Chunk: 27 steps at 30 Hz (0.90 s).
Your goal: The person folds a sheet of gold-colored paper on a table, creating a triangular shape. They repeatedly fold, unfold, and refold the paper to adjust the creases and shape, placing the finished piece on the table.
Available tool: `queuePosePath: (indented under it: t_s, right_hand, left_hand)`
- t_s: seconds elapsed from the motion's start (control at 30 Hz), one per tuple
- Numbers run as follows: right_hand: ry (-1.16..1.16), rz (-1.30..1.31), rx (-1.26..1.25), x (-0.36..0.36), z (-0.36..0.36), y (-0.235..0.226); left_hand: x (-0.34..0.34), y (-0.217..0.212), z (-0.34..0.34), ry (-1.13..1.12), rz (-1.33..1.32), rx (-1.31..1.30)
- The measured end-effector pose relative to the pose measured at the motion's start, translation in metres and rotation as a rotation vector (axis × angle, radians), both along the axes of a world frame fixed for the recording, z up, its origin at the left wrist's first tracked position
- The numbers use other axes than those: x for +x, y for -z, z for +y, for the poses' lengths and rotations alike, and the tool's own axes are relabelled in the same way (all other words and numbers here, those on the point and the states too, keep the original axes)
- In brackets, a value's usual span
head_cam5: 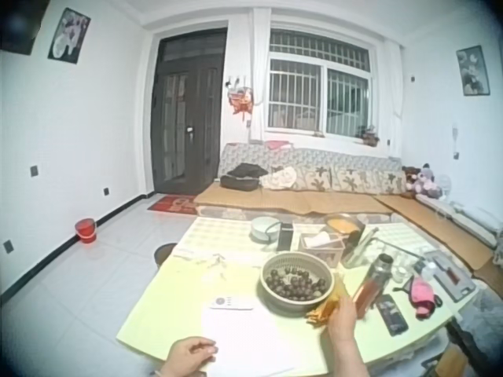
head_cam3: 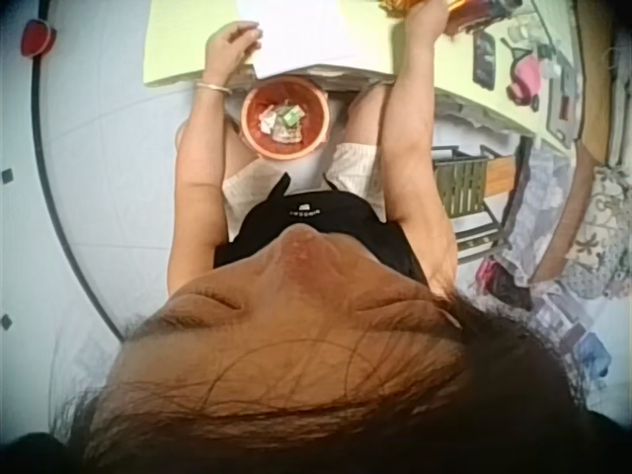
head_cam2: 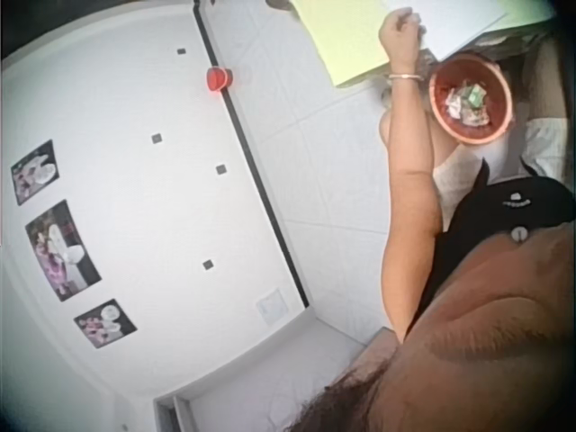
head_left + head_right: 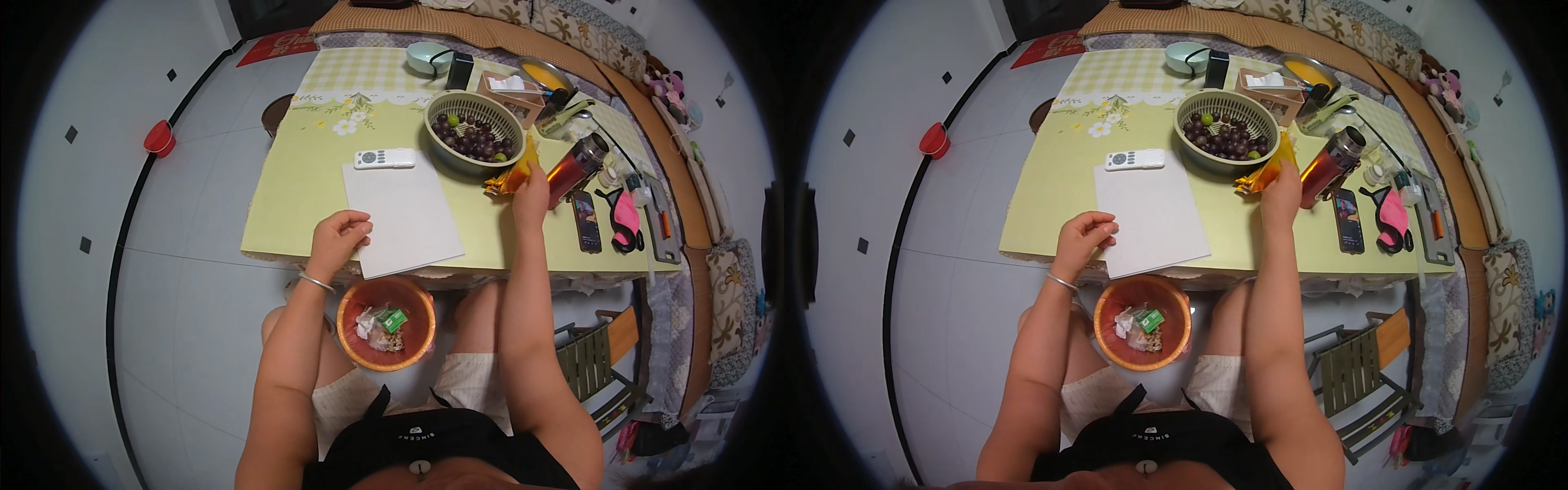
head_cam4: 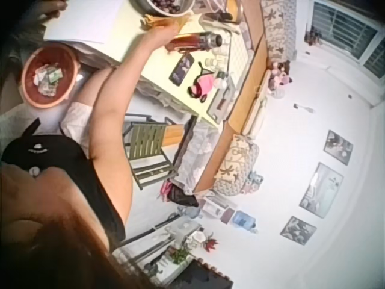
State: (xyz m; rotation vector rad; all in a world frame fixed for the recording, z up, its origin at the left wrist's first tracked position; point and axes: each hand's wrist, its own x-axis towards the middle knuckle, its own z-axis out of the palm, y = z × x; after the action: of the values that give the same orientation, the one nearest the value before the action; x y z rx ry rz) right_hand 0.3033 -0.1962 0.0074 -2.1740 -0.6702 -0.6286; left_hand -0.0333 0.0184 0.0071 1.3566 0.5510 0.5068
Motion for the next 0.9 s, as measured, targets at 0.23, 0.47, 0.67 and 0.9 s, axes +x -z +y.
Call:
queuePosePath:
  t_s: [0.23, 0.47, 0.67, 0.9]
  right_hand:
    - [-0.053, 0.03, -0.206, 0.027, 0.02, 0.026]
    - [-0.003, 0.217, -0.118, 0.03, 0.025, 0.025]
    - [-0.085, 0.075, 0.13, 0.022, 0.009, 0.021]
    - [-0.429, 0.272, 0.496, -0.039, -0.005, -0.015]
  left_hand:
    - [-0.001, 0.001, -0.001, 0.013, 0.003, 0.019]
    - [0.001, 0.012, 0.0, -0.015, 0.049, 0.241]
    - [-0.005, -0.006, -0.02, -0.007, 0.06, 1.055]
    - [-0.011, -0.027, -0.057, 0.244, 0.286, 1.388]
